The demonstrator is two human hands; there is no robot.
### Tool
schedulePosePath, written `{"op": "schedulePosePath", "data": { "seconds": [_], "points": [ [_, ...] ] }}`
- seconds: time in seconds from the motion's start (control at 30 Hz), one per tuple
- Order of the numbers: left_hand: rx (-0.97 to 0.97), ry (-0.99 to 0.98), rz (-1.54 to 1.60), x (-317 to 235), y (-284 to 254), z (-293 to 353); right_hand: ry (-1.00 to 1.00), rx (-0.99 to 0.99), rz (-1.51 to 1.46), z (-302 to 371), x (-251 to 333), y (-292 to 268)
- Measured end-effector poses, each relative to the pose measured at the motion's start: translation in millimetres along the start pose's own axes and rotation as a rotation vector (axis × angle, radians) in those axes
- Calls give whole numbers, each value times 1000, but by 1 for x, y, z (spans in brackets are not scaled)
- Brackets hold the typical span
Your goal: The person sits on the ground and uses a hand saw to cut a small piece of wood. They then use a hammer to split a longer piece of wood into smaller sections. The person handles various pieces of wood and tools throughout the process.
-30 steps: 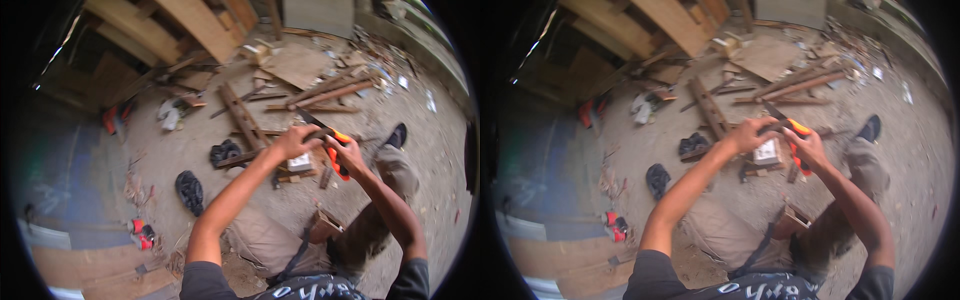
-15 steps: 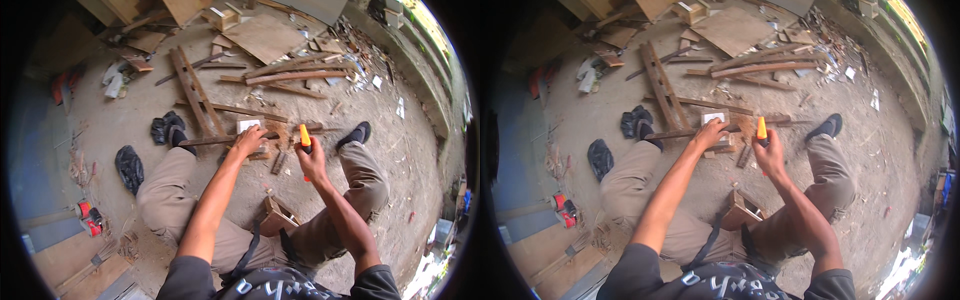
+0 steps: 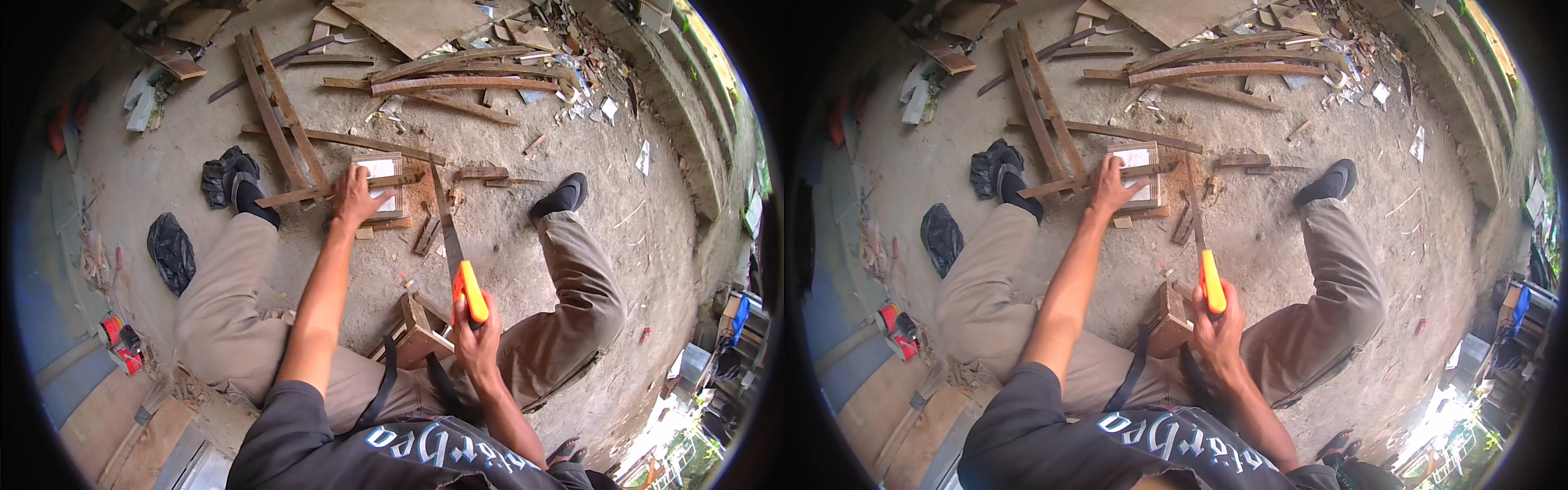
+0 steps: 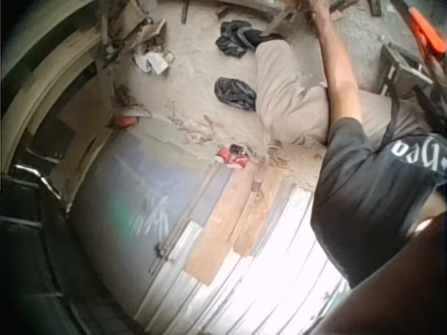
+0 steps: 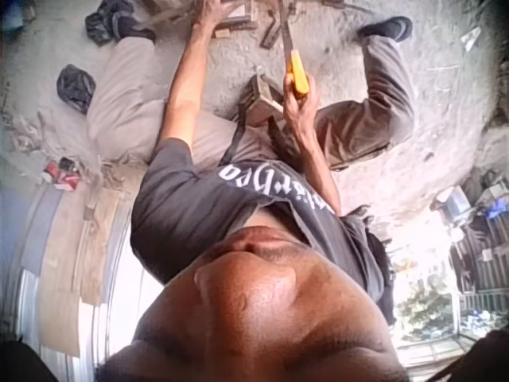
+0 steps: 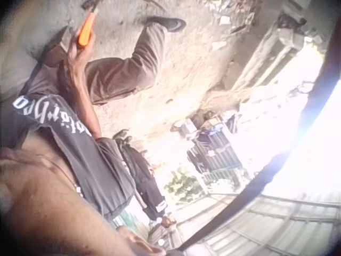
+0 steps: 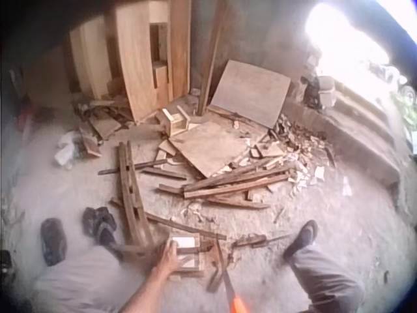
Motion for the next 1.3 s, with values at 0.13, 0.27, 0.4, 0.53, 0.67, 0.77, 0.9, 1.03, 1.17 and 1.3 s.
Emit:
{"op": "schedulePosePath", "data": {
  "seconds": [0.13, 0.27, 0.4, 0.53, 0.67, 0.77, 0.9, 1.03, 1.17, 1.3],
  "points": [
    [-8, 30, -84, 28, -14, -1, -87, -19, -10, 9, 10, -8],
    [-126, 113, -95, 37, 1, 16, -45, -8, -37, 12, 3, -11],
    [-331, 164, -112, 31, 2, 33, -55, -12, -22, 17, -4, -12],
    [-350, 157, -97, 24, -5, 46, -20, 12, -61, 26, -3, -11],
    [-249, 84, -76, 21, -7, 51, -47, 13, -52, 36, -8, -10],
    [-244, 36, -123, 2, -17, 55, -18, 17, -83, 47, -4, -8],
    [-380, 4, -204, 20, 6, 58, -94, 6, -41, 55, -14, -8],
    [-185, -79, -271, 6, 3, 57, -103, -9, -32, 58, -13, -12],
    [-117, -119, -286, 25, 6, 52, -80, 14, -6, 59, -12, -12],
    [-20, -95, -228, 34, 5, 40, -110, 29, 18, 59, -12, -11]
  ]
}}
Point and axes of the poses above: each hand's wrist, its own z-axis away from the middle knuckle, its own y-axis out of the palm, x = y × z, the point moved 7 cm from there along -z, towards the middle knuckle, and after that the axes turned 8 degrees about -x, right-handed, at the moved point
